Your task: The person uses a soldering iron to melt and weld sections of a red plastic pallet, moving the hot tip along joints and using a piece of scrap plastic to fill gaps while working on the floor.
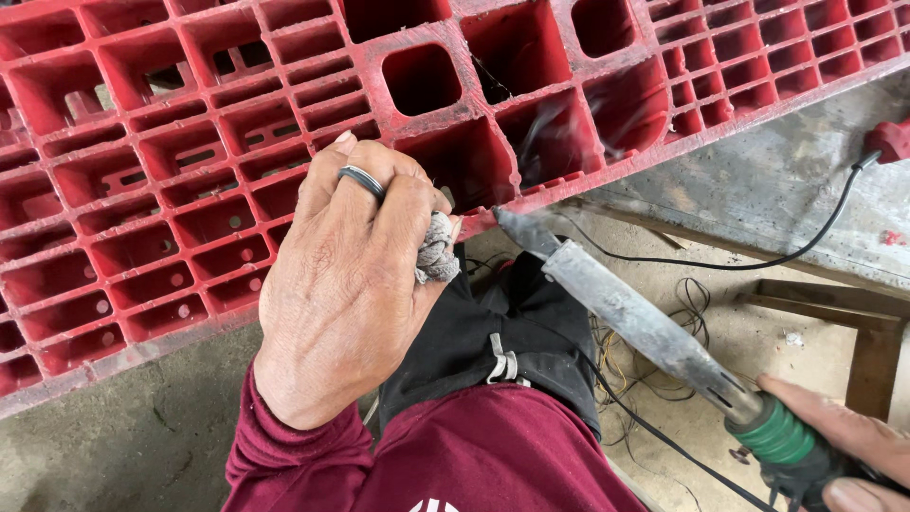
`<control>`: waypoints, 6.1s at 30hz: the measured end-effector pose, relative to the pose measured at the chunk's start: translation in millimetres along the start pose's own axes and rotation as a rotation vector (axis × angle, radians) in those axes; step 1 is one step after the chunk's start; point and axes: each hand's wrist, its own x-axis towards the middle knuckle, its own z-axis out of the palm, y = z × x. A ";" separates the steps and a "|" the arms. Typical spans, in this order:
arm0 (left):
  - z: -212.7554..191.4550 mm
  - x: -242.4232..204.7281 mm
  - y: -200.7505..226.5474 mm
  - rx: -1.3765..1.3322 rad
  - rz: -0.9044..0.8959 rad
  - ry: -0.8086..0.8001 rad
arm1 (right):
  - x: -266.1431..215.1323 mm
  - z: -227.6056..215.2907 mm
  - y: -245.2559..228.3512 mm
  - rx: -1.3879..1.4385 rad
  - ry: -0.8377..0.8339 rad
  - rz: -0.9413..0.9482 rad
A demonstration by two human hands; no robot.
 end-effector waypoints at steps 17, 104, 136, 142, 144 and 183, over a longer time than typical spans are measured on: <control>11.2 -5.2 12.7 -0.070 -0.191 0.320 | 27.5 61.1 -138.6 -0.093 0.596 -0.247; 283.2 130.4 295.9 -1.446 -1.272 0.247 | -1.8 -116.0 -34.9 0.982 0.395 -0.333; 230.0 120.6 190.9 -0.304 -1.089 0.117 | 95.2 -136.2 -176.5 0.910 0.365 -0.389; 245.8 69.3 121.2 0.483 -0.776 -0.394 | 106.9 -147.7 -178.4 0.886 0.353 -0.420; 260.9 64.0 113.0 0.592 -0.683 -0.275 | 107.1 -148.4 -173.4 0.862 0.343 -0.378; 173.5 278.8 128.4 -0.170 -0.411 0.153 | 159.3 -176.6 -213.9 0.882 0.607 -0.234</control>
